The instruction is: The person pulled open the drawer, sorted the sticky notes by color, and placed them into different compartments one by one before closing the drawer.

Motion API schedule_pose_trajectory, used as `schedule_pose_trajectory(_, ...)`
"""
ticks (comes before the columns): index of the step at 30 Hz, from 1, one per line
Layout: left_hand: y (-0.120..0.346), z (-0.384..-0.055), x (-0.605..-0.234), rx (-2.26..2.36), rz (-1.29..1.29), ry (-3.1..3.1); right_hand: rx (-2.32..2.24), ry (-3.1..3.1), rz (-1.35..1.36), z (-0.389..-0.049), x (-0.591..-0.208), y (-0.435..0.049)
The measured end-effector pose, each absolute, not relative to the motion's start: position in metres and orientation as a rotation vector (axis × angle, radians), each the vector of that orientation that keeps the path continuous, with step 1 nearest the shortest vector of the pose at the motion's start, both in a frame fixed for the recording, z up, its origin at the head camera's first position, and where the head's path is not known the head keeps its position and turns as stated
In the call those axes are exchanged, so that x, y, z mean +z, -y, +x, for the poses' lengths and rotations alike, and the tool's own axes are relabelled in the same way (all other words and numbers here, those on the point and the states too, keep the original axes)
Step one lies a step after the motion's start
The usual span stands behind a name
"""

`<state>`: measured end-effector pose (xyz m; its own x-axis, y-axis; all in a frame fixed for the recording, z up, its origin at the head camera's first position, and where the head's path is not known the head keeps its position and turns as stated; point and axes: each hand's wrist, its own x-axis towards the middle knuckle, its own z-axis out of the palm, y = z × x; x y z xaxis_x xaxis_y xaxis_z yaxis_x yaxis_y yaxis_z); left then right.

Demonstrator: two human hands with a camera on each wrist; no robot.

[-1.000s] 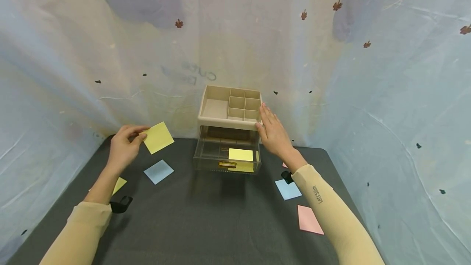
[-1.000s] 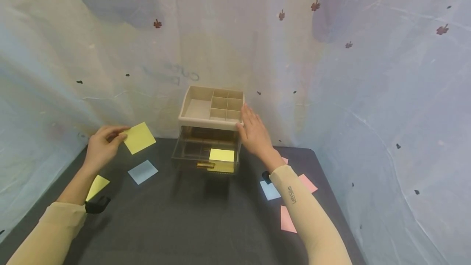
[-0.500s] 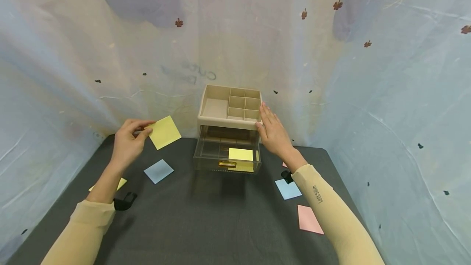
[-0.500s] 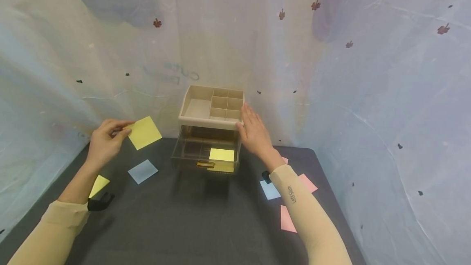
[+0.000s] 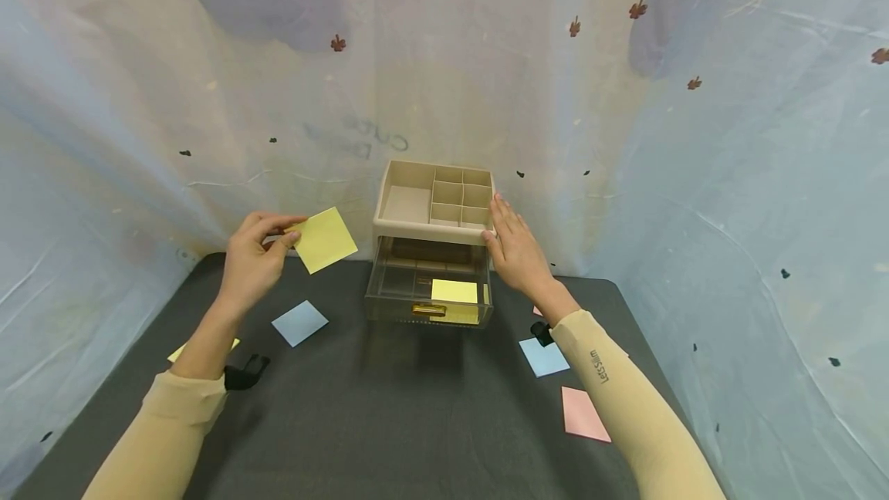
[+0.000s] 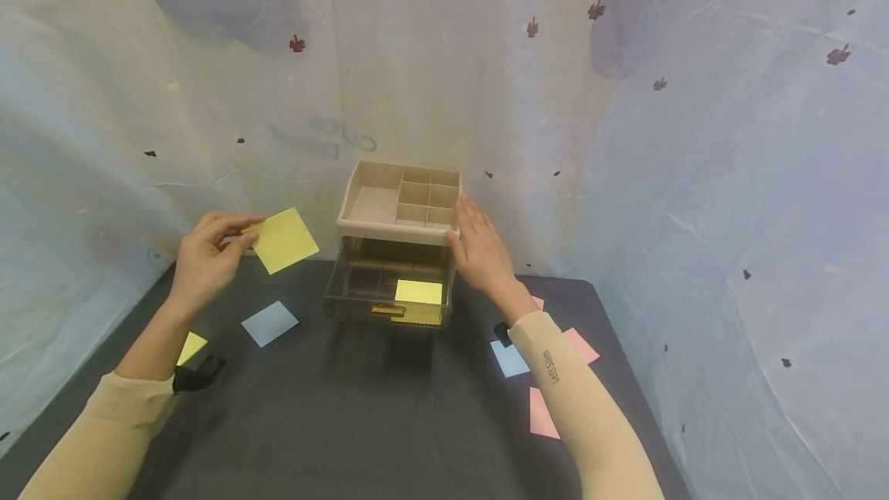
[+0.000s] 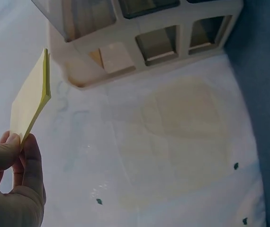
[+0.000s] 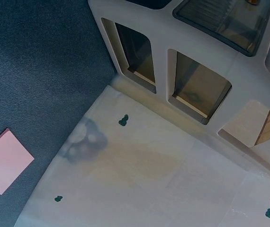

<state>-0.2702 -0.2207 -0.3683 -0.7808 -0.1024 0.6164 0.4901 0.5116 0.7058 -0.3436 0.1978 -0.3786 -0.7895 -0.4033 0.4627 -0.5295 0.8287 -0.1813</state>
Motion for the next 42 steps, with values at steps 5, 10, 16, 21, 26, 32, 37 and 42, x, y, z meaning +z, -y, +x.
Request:
schedule_pose_trajectory(5,0.213,-0.273,-0.363,-1.276,-0.362,2.126,0.428,2.6,0.693,-0.343,-0.379,-0.198)
schedule_pose_trajectory(10,0.206,-0.273,-0.358,-1.294,-0.418,2.099,0.431,2.602,0.693,-0.343,-0.379,-0.198)
schedule_pose_trajectory(16,0.193,-0.269,-0.35,-1.315,-0.469,2.092,0.426,2.606,0.694,-0.342,-0.378,-0.197)
schedule_pose_trajectory(21,0.184,-0.268,-0.345,-1.346,-0.529,2.093,0.424,2.616,0.686,-0.341,-0.377,-0.197)
schedule_pose_trajectory(26,0.175,-0.269,-0.344,-1.379,-0.566,2.12,0.428,2.614,0.683,-0.341,-0.377,-0.197)
schedule_pose_trajectory(32,0.164,-0.271,-0.344,-1.39,-0.628,2.139,0.432,2.61,0.686,-0.341,-0.378,-0.197)
schedule_pose_trajectory(37,0.155,-0.272,-0.343,-1.367,-0.699,2.166,0.434,2.593,0.695,-0.342,-0.379,-0.198)
schedule_pose_trajectory(42,0.146,-0.273,-0.344,-1.325,-0.765,2.206,0.435,2.59,0.698,-0.343,-0.38,-0.198)
